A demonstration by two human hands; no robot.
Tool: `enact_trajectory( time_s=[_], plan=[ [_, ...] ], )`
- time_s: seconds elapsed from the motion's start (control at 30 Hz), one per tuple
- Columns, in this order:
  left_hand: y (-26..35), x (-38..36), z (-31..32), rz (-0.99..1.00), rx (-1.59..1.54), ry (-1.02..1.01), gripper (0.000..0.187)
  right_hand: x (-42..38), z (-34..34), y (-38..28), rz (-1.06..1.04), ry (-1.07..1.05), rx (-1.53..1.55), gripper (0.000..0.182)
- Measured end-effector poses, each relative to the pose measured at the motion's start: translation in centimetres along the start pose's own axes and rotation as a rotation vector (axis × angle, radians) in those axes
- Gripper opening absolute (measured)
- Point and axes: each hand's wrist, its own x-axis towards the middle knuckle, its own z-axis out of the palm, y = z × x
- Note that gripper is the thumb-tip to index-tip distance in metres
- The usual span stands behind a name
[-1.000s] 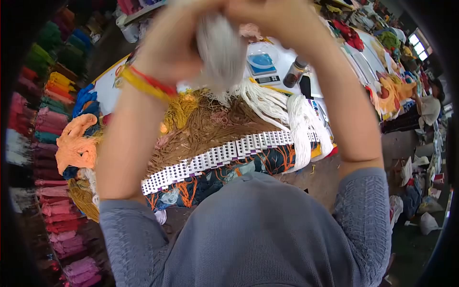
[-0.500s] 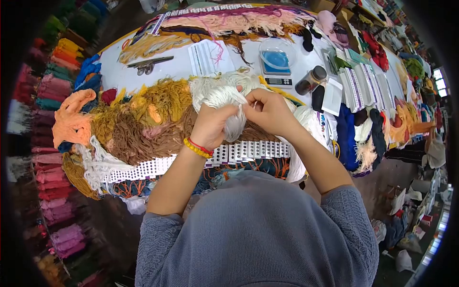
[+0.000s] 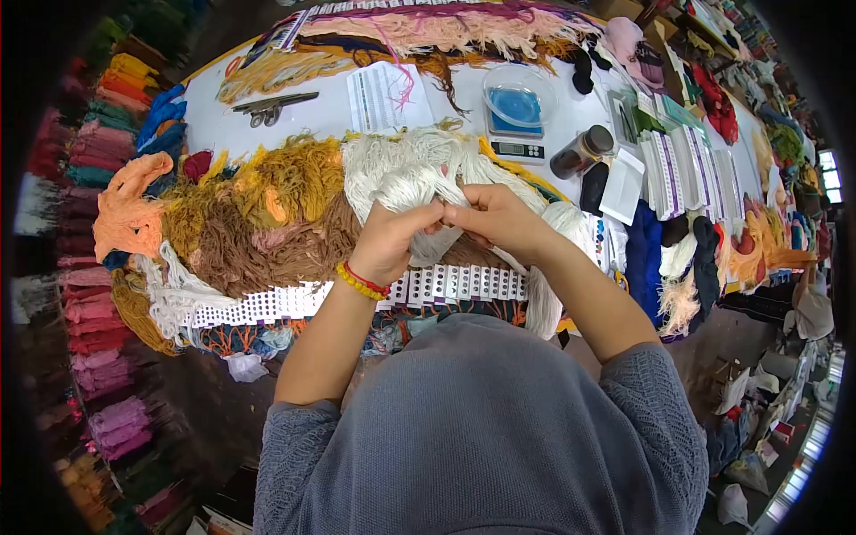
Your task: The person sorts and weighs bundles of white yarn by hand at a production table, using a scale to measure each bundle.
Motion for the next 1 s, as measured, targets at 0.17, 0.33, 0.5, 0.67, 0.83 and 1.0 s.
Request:
enact_trajectory(
  time_s=[0.17,0.33,0.5,0.67,0.83,1.0],
  plan=[
    [1.5,-2.3,-1.7,-0.059,0.08,-0.224,0.026,-2.1,-3.1,-0.5,-0.022,-0.046,0.326,0.027],
    [8.7,-7.5,-10.1,0.225,-0.169,0.013,0.025,-3.2,-11.1,1.4,-0.111,0.713,-0.118,0.031],
    [17.1,-9.5,-22.7,0.358,-0.211,0.364,0.022,-6.0,-22.6,3.8,0.013,1.047,-1.14,0.044],
    [23.2,-10.1,-36.0,0.383,0.164,0.898,0.021,-8.6,-28.3,3.6,0.228,1.089,-1.623,0.043],
    [30.5,-12.7,-48.2,0.41,0.532,1.179,0.026,-13.5,-32.5,3.5,0.309,1.173,-1.772,0.04],
    [35.0,-15.1,-47.2,0.24,0.836,1.542,0.023,-17.8,-34.4,1.5,0.394,1.316,-1.773,0.04]
  ],
)
